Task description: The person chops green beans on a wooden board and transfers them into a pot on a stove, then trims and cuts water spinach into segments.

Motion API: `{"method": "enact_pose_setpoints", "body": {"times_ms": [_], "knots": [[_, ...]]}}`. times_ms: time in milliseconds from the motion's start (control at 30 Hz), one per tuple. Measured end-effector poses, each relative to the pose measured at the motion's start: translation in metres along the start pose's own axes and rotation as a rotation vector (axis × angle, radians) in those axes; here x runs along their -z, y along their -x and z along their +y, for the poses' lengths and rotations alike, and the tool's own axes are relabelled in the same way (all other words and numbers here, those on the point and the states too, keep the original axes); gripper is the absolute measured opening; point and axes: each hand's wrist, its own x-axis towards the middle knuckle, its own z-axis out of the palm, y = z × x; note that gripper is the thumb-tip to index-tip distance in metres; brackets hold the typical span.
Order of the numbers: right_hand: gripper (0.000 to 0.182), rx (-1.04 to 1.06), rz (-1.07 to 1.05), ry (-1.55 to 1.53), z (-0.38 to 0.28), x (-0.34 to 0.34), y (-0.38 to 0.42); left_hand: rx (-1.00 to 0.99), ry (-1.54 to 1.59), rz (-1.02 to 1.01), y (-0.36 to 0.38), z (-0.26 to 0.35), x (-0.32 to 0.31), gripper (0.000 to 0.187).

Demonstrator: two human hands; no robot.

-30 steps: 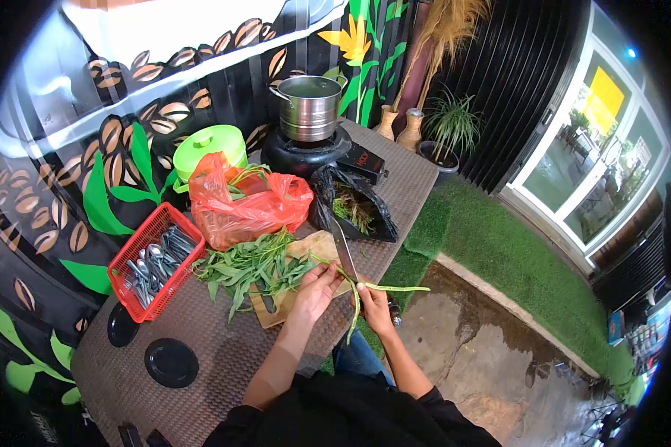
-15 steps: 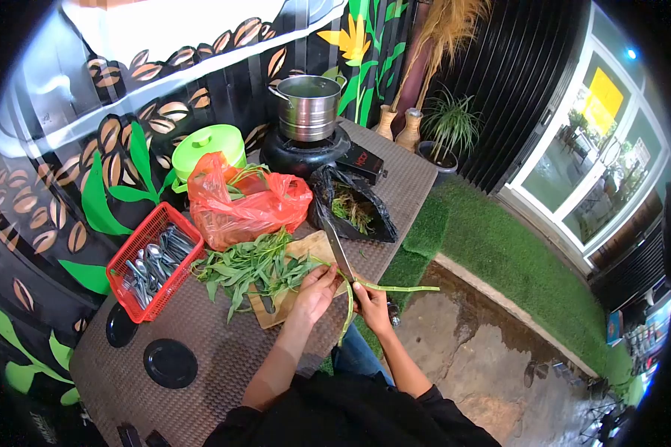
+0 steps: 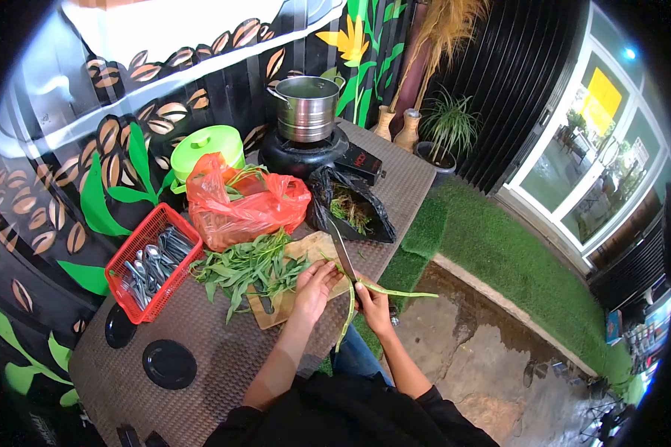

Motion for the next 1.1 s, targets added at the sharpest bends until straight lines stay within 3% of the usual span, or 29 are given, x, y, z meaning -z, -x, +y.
{"method": "enact_pose_setpoints", "body": {"times_ms": [267,333,533,833,1100], "knots": [[0.026,-0.04,0.033,-0.071,0.005,0.003,-0.001,0.014,-0.108,-0.061,0.004,-0.001,-0.006,0.005],[0.023,0.006,-0.023,0.14,0.005,0.008,-0.003,0.031,-0.164,-0.066,0.004,-0.002,-0.005,0.005],[0.027,-0.07,0.045,0.022,-0.006,0.0,-0.003,-0.007,-0.096,-0.099,0.004,-0.007,-0.002,0.009],[0.027,-0.079,-0.112,-0.017,0.007,0.009,-0.004,0.008,-0.13,-0.018,0.003,0.003,0.003,0.018],[0.033,-0.009,-0.026,0.095,0.008,0.0,-0.002,-0.099,-0.171,0.028,0.007,-0.002,-0.003,0.018]]}}
